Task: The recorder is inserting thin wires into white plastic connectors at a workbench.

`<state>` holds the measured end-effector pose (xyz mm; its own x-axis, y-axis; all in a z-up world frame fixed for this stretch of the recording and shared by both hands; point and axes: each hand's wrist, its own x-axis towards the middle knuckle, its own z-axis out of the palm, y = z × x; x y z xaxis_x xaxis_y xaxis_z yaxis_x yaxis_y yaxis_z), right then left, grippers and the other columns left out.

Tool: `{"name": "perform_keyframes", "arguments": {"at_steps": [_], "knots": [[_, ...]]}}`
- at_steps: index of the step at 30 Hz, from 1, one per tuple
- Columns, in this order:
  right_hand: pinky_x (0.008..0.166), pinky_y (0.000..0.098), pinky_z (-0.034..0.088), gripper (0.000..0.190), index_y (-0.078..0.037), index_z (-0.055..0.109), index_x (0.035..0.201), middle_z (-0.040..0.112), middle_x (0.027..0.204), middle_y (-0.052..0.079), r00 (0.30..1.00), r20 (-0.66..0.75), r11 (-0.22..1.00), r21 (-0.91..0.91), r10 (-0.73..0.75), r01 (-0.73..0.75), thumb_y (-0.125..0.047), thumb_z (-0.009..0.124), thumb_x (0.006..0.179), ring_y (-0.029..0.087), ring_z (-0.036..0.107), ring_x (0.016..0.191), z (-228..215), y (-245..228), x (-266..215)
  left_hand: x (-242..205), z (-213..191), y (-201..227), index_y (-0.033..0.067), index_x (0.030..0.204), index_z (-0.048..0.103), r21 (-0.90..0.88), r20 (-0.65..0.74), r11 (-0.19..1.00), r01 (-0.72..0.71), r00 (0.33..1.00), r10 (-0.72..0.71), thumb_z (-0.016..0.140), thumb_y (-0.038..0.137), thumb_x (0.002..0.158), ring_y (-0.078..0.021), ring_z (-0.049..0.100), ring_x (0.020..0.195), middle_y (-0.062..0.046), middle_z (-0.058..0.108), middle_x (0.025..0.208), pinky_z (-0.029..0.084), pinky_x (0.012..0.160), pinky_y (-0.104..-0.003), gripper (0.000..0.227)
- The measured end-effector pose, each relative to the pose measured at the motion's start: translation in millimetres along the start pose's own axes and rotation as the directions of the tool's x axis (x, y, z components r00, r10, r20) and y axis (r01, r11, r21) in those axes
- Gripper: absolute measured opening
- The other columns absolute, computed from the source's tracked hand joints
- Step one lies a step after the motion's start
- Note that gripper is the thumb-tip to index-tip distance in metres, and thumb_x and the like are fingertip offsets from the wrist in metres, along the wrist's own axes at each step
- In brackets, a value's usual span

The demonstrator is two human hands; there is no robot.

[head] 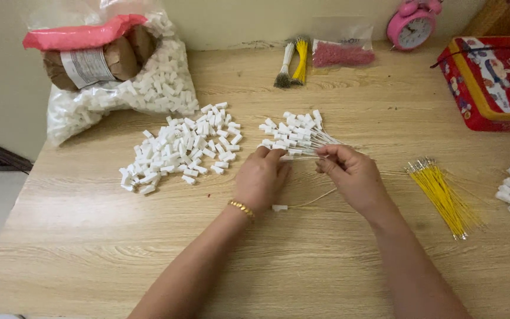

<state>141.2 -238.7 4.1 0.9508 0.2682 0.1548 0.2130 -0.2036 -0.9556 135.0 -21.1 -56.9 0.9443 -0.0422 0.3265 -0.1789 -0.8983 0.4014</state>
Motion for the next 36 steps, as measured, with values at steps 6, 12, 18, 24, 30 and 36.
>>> {"name": "perform_keyframes", "arguments": {"at_steps": [6,12,18,24,30,36], "knots": [[0.072,0.0316,0.055,0.014,-0.007,0.078,0.107,0.073,0.083,0.009,1.000,-0.003,0.989,-0.146,-0.024,0.023,-0.011,0.073,0.094,0.014,0.065,0.079,3.2,4.9,-5.3,7.5,-1.5,-3.0,0.0168,0.104,0.074,0.052,-0.030,0.996,-0.071,0.997,0.072,0.073,0.027,0.086,-0.0319,0.073,0.084,-0.009,0.066,0.092,0.061,0.072,-0.040,0.020],[0.069,0.0331,0.054,0.011,-0.011,0.080,0.101,0.070,0.079,0.010,0.982,0.003,0.935,-0.304,-0.188,0.180,-0.014,0.079,0.090,0.021,0.069,0.076,9.0,-7.4,-8.5,-12.7,-31.1,5.9,0.0164,0.105,0.070,-0.582,0.235,0.764,0.279,0.957,-0.171,0.075,0.016,0.087,-0.0220,0.074,0.093,-0.006,0.076,0.095,0.060,0.083,-0.038,0.019],[0.071,0.0325,0.055,0.009,-0.015,0.080,0.096,0.067,0.078,0.004,0.950,0.018,0.860,-0.419,-0.311,0.290,-0.013,0.081,0.087,0.019,0.070,0.078,12.4,-8.0,-11.7,-27.3,-49.7,14.4,-0.0005,0.105,0.068,-0.943,0.309,0.076,0.325,0.935,-0.174,0.074,0.000,0.091,-0.0176,0.073,0.090,-0.010,0.072,0.093,0.065,0.080,-0.029,0.016],[0.072,0.0347,0.056,0.008,-0.014,0.079,0.094,0.068,0.077,0.007,0.945,0.036,0.868,-0.384,-0.326,0.314,-0.010,0.079,0.087,0.023,0.071,0.076,14.7,-11.5,-12.8,-30.8,-45.4,15.9,-0.0034,0.110,0.068,-0.939,0.340,-0.117,0.324,0.927,-0.160,0.069,0.002,0.095,-0.0247,0.075,0.096,-0.014,0.071,0.101,0.067,0.086,-0.037,0.016],[0.071,0.0339,0.055,0.007,-0.014,0.077,0.091,0.067,0.076,0.006,0.933,0.028,0.856,-0.391,-0.358,0.340,-0.010,0.081,0.087,0.022,0.071,0.075,16.2,-12.2,-12.8,-30.4,-40.7,12.5,-0.0020,0.118,0.064,-0.915,0.385,-0.191,0.356,0.911,-0.145,0.067,0.004,0.096,-0.0253,0.075,0.097,-0.015,0.071,0.107,0.066,0.087,-0.038,0.023],[0.074,0.0345,0.055,0.007,-0.017,0.079,0.093,0.068,0.078,0.005,0.942,0.070,0.852,-0.409,-0.328,0.327,-0.012,0.078,0.088,0.022,0.071,0.078,16.0,-18.2,-16.0,-33.3,-35.0,18.1,-0.0048,0.114,0.065,-0.903,0.407,-0.213,0.374,0.903,-0.139,0.068,0.001,0.095,-0.0280,0.076,0.094,-0.017,0.071,0.105,0.067,0.085,-0.040,0.021]]}}
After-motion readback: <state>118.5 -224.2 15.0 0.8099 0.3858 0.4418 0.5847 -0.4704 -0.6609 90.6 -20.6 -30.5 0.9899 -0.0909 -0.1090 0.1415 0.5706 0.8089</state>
